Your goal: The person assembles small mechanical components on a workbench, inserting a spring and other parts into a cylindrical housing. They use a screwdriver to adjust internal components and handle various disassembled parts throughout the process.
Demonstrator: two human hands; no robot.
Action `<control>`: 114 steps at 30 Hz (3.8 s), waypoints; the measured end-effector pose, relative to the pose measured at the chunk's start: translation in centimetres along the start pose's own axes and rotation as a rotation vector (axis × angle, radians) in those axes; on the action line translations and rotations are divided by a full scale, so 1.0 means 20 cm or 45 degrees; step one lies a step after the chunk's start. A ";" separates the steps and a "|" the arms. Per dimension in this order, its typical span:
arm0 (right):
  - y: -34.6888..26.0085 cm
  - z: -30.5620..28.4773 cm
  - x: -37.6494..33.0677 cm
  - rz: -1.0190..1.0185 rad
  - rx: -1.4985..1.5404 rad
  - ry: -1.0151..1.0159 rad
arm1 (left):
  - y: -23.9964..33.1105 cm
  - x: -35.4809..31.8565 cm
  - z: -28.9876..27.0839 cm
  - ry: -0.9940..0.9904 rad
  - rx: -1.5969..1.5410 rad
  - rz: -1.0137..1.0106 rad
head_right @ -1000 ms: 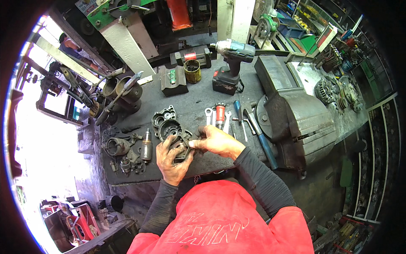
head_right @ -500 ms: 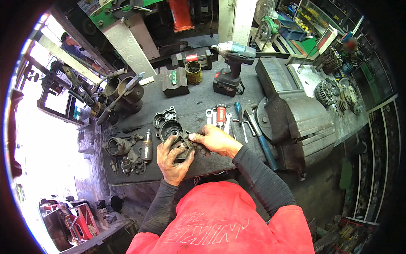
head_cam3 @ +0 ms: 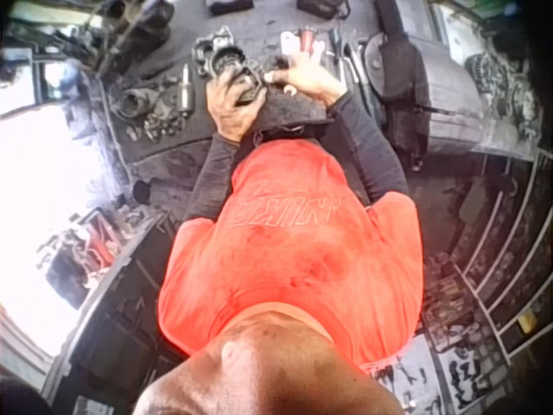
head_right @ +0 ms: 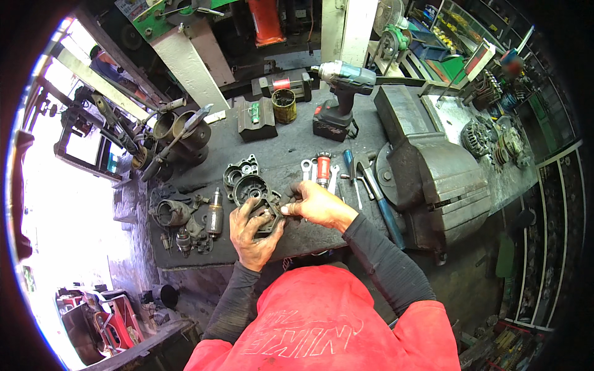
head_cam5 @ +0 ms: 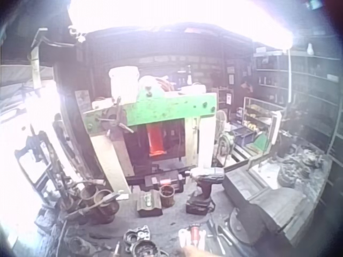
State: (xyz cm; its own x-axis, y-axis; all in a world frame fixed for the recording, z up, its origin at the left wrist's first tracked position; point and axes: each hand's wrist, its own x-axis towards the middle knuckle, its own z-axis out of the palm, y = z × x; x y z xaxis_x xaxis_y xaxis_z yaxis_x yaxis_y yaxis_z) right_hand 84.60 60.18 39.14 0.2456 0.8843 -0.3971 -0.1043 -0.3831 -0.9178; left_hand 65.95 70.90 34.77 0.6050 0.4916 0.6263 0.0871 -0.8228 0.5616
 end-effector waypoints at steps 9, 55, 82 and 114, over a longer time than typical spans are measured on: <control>0.02 -0.01 0.02 0.067 -0.105 0.010 | 0.00 0.00 0.00 0.014 0.001 0.007; 0.08 0.05 0.00 -0.275 0.247 0.145 | -0.01 -0.01 0.00 -0.016 -0.015 -0.006; 0.17 0.04 0.03 -0.439 -0.024 0.147 | 0.00 0.00 0.00 -0.032 0.010 -0.004; 0.13 0.01 0.03 -0.145 0.056 0.021 | 0.01 0.00 0.00 -0.027 0.026 -0.015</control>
State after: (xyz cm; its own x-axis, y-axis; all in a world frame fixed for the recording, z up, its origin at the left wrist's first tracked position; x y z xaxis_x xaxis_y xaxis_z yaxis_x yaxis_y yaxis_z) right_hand 84.37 59.82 36.48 0.2745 0.9167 -0.2903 -0.1166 -0.2679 -0.9564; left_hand 65.95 70.69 34.93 0.6206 0.4950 0.6081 0.1102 -0.8229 0.5574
